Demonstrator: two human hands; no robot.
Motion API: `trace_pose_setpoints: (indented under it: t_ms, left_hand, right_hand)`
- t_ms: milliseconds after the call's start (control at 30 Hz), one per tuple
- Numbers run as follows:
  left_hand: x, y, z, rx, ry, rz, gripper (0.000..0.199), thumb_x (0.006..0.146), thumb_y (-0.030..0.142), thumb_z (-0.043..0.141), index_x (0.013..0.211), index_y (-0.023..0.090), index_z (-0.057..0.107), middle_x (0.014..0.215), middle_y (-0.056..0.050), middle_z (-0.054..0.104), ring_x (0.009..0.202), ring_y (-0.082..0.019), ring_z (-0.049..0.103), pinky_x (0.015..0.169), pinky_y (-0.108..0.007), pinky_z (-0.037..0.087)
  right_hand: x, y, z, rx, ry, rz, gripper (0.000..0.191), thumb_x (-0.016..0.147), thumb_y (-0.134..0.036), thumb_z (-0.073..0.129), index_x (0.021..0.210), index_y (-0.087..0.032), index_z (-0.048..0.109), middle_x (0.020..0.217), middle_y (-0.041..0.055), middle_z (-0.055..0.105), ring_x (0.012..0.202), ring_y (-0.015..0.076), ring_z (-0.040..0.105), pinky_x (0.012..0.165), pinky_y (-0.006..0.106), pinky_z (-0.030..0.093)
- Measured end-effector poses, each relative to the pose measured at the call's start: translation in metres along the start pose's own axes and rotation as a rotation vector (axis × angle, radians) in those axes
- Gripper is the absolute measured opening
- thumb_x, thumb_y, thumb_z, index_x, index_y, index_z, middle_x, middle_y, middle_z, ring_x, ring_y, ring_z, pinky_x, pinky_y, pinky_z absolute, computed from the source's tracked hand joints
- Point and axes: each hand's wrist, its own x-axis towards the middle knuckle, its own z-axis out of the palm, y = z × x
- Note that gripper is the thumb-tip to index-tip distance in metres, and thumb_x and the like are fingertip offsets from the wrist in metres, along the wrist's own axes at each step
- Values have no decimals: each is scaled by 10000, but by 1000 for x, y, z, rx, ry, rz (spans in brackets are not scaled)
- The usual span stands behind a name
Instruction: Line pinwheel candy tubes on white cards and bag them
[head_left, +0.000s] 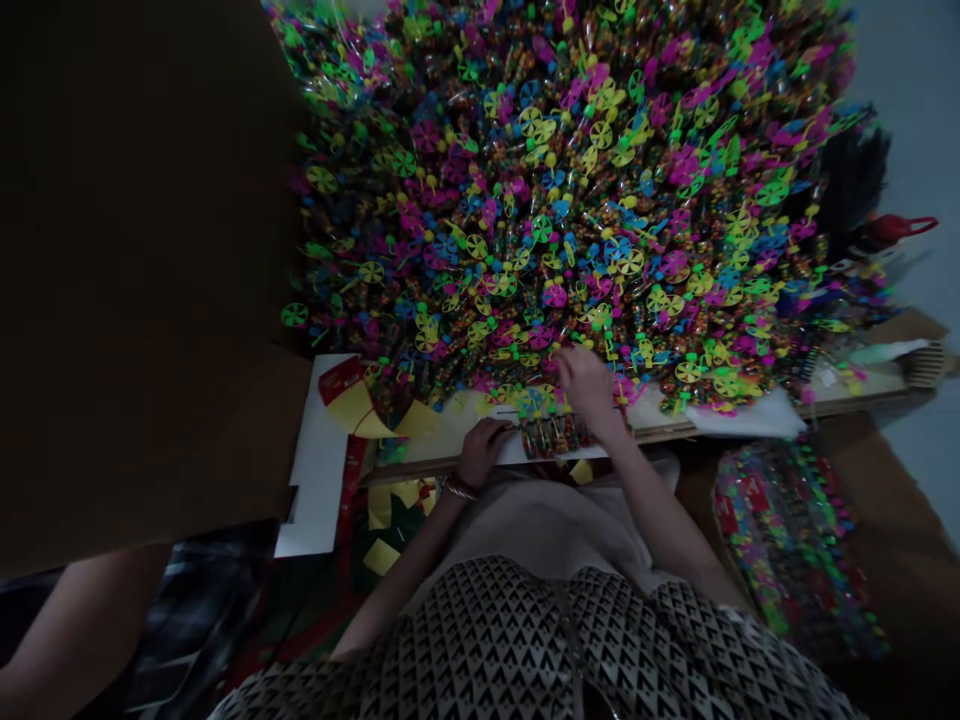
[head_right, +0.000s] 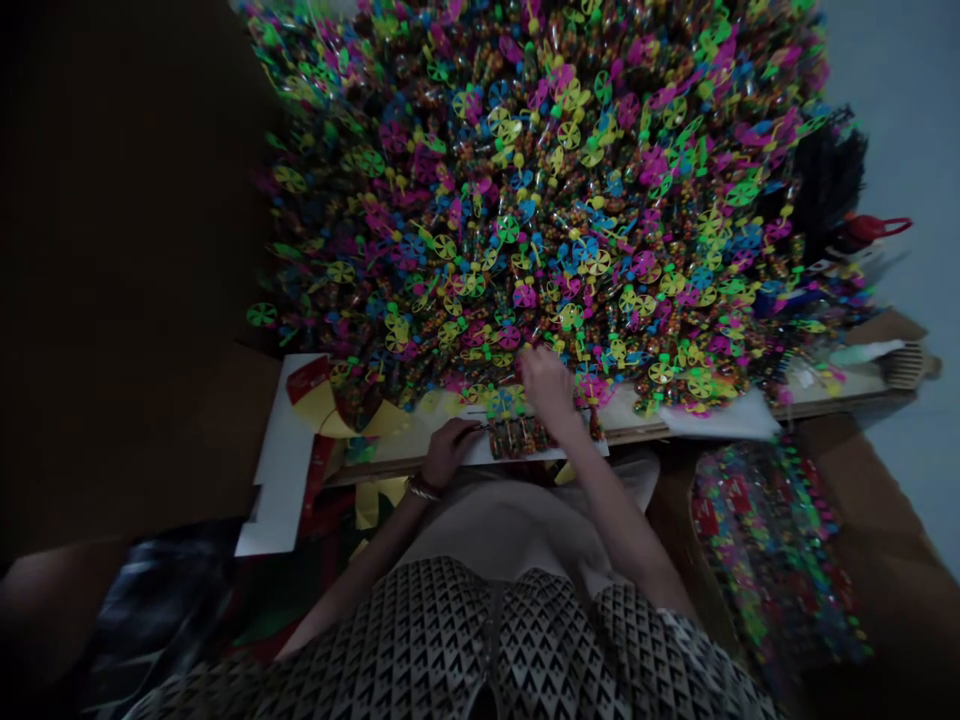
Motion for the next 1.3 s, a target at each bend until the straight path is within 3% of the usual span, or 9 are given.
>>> trace_pose_setpoints:
  t_ms: [133,267,367,533,700,833,933,1100,1300]
  left_hand:
    - [-3,-7,-2,-24,52,-30,176,893,328,579,876,177,668,850,-48,671,817,-159,625,776,-286,499]
    - [-3,-12,-1,-63,71,-19,196,882,332,593,798,171,666,773,-34,648,750,-146,608,713,-257,483]
    - [0,-13,-1,-73,71,-30,200,873,347,603,790,176,666,757,-26,644,724,-141,599,689,-250,476]
    - [0,-12,-1,-91,78,-25,229,873,377,601,788,178,677,762,-32,650,728,-142,604,684,-248,482]
    - [-4,-13,1,-111,100,22,243,881,388,592,827,177,699,792,-55,667,753,-157,621,709,-275,499]
    - [-5,-11,0,-90,96,24,221,887,361,590,850,176,705,806,-59,669,767,-157,622,718,-278,503]
    - [-5,-11,-2,-75,62,41,205,899,335,573,859,181,703,814,-57,670,778,-156,616,733,-284,503]
    - [-7,-16,1,-31,63,90,196,917,285,532,892,179,695,842,-64,661,796,-163,596,734,-296,498]
    - [-10,-13,1,82,119,119,168,918,269,530,906,184,674,858,-61,652,862,-190,552,799,-340,484]
  right_hand:
    - [61,48,-18,-127,-162,83,347,908,-127,393,1083,-173,689,1029,147,651,1015,262,579,793,323,438]
    - [63,76,-11,-186,-299,-105,457,865,-43,409,1228,-212,629,1156,132,597,1079,246,539,838,319,403]
    - [52,89,4,-235,-245,-266,518,881,-40,395,1328,-257,542,1228,125,539,1119,245,491,862,338,374]
    - [50,97,10,-255,-80,-429,291,945,-179,423,1137,-174,642,1138,146,579,1076,255,488,831,360,349]
    - [24,53,-8,43,137,-381,289,959,-361,449,922,-147,639,974,118,626,951,225,524,791,317,360]
    - [-11,-13,8,214,-87,-319,408,959,-454,423,724,-172,603,746,73,617,801,199,537,701,287,357]
    - [-24,-49,38,172,-184,-309,421,961,-465,411,769,-165,635,809,97,652,899,229,541,736,306,353]
    - [-32,-65,73,48,-159,-304,346,963,-413,424,947,-159,658,993,120,648,1022,260,499,824,357,338]
    - [-44,-67,73,-24,-78,-310,325,951,-437,437,990,-187,642,1039,115,606,1009,262,487,817,377,338]
